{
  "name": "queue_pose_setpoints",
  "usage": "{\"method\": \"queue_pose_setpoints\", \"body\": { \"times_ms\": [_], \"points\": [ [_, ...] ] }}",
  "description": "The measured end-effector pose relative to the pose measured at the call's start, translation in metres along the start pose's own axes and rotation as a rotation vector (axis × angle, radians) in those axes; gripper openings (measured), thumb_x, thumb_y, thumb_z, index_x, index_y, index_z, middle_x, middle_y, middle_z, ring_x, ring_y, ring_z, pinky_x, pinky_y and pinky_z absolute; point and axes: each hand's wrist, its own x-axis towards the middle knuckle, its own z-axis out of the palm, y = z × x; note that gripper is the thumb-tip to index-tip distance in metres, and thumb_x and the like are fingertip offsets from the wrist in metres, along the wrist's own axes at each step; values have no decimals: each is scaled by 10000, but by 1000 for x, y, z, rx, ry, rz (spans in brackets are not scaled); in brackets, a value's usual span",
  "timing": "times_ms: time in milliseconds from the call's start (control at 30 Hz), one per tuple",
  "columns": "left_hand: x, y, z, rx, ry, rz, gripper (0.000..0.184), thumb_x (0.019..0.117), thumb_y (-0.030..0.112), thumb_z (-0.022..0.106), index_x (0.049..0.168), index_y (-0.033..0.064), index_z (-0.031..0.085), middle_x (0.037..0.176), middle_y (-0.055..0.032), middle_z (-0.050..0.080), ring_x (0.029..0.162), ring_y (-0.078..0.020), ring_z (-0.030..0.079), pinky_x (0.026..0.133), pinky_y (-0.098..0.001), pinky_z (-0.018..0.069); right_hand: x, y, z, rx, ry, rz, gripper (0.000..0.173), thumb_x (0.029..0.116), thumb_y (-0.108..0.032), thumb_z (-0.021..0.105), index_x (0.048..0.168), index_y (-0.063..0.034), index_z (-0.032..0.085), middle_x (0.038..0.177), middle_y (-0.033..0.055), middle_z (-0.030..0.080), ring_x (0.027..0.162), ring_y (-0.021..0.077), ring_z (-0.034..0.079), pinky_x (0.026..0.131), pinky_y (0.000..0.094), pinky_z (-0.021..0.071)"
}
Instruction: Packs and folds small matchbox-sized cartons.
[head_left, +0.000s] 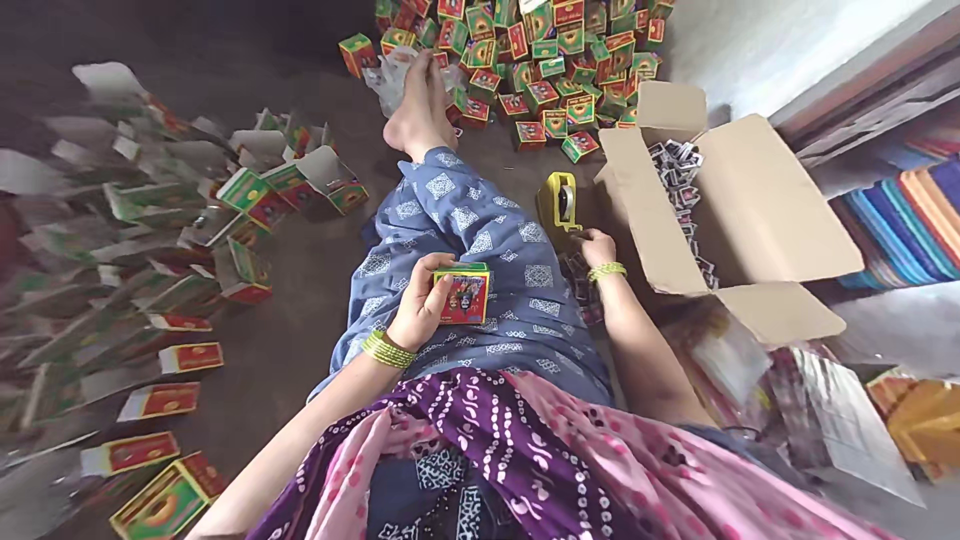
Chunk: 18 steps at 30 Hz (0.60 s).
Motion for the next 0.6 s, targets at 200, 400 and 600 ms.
{"method": "queue_pose_setpoints", "body": {
  "times_ms": [200, 400, 600],
  "points": [
    [3, -7, -2, 87, 28, 4, 239, 1051, 171, 444, 1182, 60, 610, 1377, -120, 552, 1190, -199, 607, 939, -390, 566, -96, -81, -5, 737, -251, -367, 287, 975, -267, 695, 1203, -94, 713, 1250, 38, 691, 1075, 152, 660, 920, 376, 559],
    [0, -2, -2, 91, 61, 13, 265, 1067, 211, 425, 1174, 61, 615, 1343, -101, 571, 1186, -170, 600, 935, -360, 556, -166, -129, 25, 885, -708, -394, 250, 1002, -135, 598, 1172, -13, 735, 1446, 98, 607, 1316, 212, 575, 1102, 446, 479],
    [0, -3, -3, 20, 52, 34, 327, 1014, 339, 605, 1180, 58, 605, 1305, -97, 575, 1161, -174, 608, 945, -375, 566, -170, -132, 49, 834, -691, -211, 276, 986, -176, 672, 1196, -4, 716, 1231, 120, 705, 1193, 214, 639, 1029, 417, 527]
  ]
}}
